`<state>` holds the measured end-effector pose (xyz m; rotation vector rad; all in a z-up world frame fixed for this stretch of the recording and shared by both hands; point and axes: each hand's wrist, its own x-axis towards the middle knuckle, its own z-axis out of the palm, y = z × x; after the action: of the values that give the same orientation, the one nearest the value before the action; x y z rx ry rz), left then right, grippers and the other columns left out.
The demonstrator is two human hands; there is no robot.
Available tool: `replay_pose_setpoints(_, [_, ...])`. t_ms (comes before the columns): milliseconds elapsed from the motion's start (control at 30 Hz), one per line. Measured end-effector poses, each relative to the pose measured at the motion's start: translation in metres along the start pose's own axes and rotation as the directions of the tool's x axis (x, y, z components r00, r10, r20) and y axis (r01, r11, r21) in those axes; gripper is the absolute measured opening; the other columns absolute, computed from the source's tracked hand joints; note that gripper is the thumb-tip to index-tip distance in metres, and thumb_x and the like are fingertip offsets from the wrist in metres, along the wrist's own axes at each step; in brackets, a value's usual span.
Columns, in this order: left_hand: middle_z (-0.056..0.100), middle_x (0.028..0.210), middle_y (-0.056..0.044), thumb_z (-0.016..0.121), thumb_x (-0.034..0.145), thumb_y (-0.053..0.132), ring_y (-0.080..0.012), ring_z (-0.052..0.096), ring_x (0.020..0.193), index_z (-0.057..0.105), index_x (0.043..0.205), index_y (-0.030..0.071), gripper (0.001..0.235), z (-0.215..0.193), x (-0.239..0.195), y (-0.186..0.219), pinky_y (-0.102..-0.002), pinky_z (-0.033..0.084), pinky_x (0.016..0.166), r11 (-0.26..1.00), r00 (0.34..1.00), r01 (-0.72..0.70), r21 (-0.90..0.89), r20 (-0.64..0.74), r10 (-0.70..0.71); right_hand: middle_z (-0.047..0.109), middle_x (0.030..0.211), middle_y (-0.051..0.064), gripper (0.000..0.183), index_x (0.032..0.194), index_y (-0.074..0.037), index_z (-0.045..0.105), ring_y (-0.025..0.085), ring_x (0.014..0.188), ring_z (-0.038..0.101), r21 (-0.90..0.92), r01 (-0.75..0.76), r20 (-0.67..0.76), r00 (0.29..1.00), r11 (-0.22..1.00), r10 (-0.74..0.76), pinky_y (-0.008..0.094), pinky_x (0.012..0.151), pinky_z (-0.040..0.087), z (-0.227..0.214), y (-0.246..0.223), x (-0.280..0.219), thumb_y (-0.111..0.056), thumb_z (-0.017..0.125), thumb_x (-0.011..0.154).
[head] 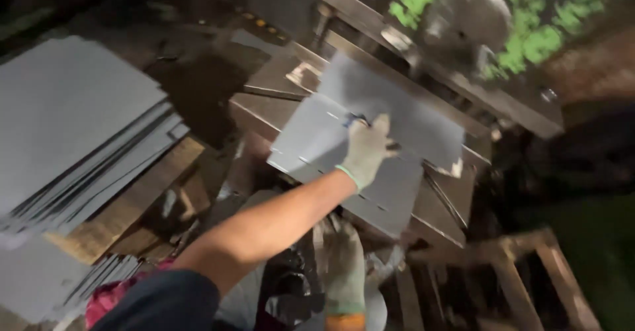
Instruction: Repeatedly loading metal sheets into a industrial press machine for processing.
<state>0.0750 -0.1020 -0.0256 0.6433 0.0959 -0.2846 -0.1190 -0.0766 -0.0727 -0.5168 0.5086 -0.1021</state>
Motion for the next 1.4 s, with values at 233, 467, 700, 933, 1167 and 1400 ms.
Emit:
replay_pose_setpoints(233, [0.07, 0.109, -0.015, 0.066, 0.1, 0.031, -0.0245, 0.071, 0.087, 0.06, 0.116, -0.002, 0.038, -0.066, -0.059, 0.119, -0.039, 0.064, 0.07, 0.877, 0.971, 0.063, 0.476, 0.175, -0.165, 0.07, 0.116, 0.008, 0.042, 0.127, -0.008, 0.061, 0.023, 0.103, 0.066, -0.274, 0.345, 0.302, 0.917, 0.898, -0.26, 0.04, 0.089, 0.056, 0.052, -0.058, 0.027, -0.04, 0.055, 0.101])
replay_pose_setpoints(467, [0.05, 0.148, -0.022, 0.063, 0.092, 0.067, -0.039, 0.049, 0.131, 0.078, 0.097, 0.004, 0.066, -0.239, -0.191, 0.312, -0.056, 0.041, 0.107, -0.522, 0.776, 0.388, 0.76, 0.036, 0.629, 0.067, 0.121, 0.018, 0.057, 0.134, 0.0, 0.057, 0.031, 0.096, 0.067, 0.052, 0.05, 0.441, 0.895, 0.997, -0.068, 0.041, 0.086, 0.063, 0.092, -0.114, 0.118, -0.047, 0.05, 0.104])
replay_pose_setpoints(700, [0.058, 0.137, -0.024, 0.067, 0.087, 0.043, -0.0402, 0.055, 0.125, 0.063, 0.128, 0.001, 0.059, -0.281, -0.232, 0.276, -0.05, 0.048, 0.1, -0.827, 0.752, 0.29, 0.481, 0.421, 0.508, 0.06, 0.134, 0.018, 0.042, 0.136, 0.002, 0.053, 0.025, 0.11, 0.063, -0.349, 0.393, 0.235, 0.915, 0.851, -0.327, 0.04, 0.099, 0.062, 0.051, -0.106, 0.144, -0.027, 0.063, 0.107])
replay_pose_setpoints(933, [0.073, 0.106, -0.014, 0.067, 0.119, 0.014, -0.0294, 0.072, 0.092, 0.071, 0.123, 0.002, 0.014, -0.141, -0.255, 0.322, -0.038, 0.058, 0.079, -0.354, 0.481, -0.247, 0.902, 0.431, 0.764, 0.042, 0.166, 0.009, 0.069, 0.156, -0.006, 0.043, 0.02, 0.096, 0.05, -0.473, 0.399, 0.165, 0.916, 0.786, -0.365, 0.028, 0.073, 0.05, -0.028, -0.043, 0.013, -0.041, 0.06, 0.099])
replay_pose_setpoints(1167, [0.08, 0.09, -0.009, 0.066, 0.104, 0.033, -0.0162, 0.053, 0.058, 0.073, 0.092, -0.001, 0.037, -0.088, -0.178, 0.223, -0.032, 0.045, 0.051, 0.749, 0.906, -0.283, 0.599, -0.09, 0.414, 0.046, 0.165, 0.009, 0.072, 0.157, -0.011, 0.043, 0.003, 0.125, 0.059, -0.552, 0.083, -0.137, 0.972, 0.83, -0.189, 0.014, 0.095, 0.042, -0.139, 0.001, -0.027, -0.054, 0.046, 0.1])
replay_pose_setpoints(1400, [0.049, 0.087, -0.005, 0.073, 0.09, 0.021, -0.0187, 0.053, 0.076, 0.051, 0.101, 0.006, 0.029, -0.032, -0.03, 0.068, -0.046, 0.062, 0.078, 0.997, 0.98, -0.079, 0.02, -0.181, 0.081, 0.063, 0.145, 0.016, 0.056, 0.147, -0.014, 0.057, 0.029, 0.115, 0.07, -0.769, 0.292, 0.049, 0.914, 0.569, -0.403, 0.035, 0.099, 0.055, -0.132, 0.027, -0.052, -0.035, 0.062, 0.096])
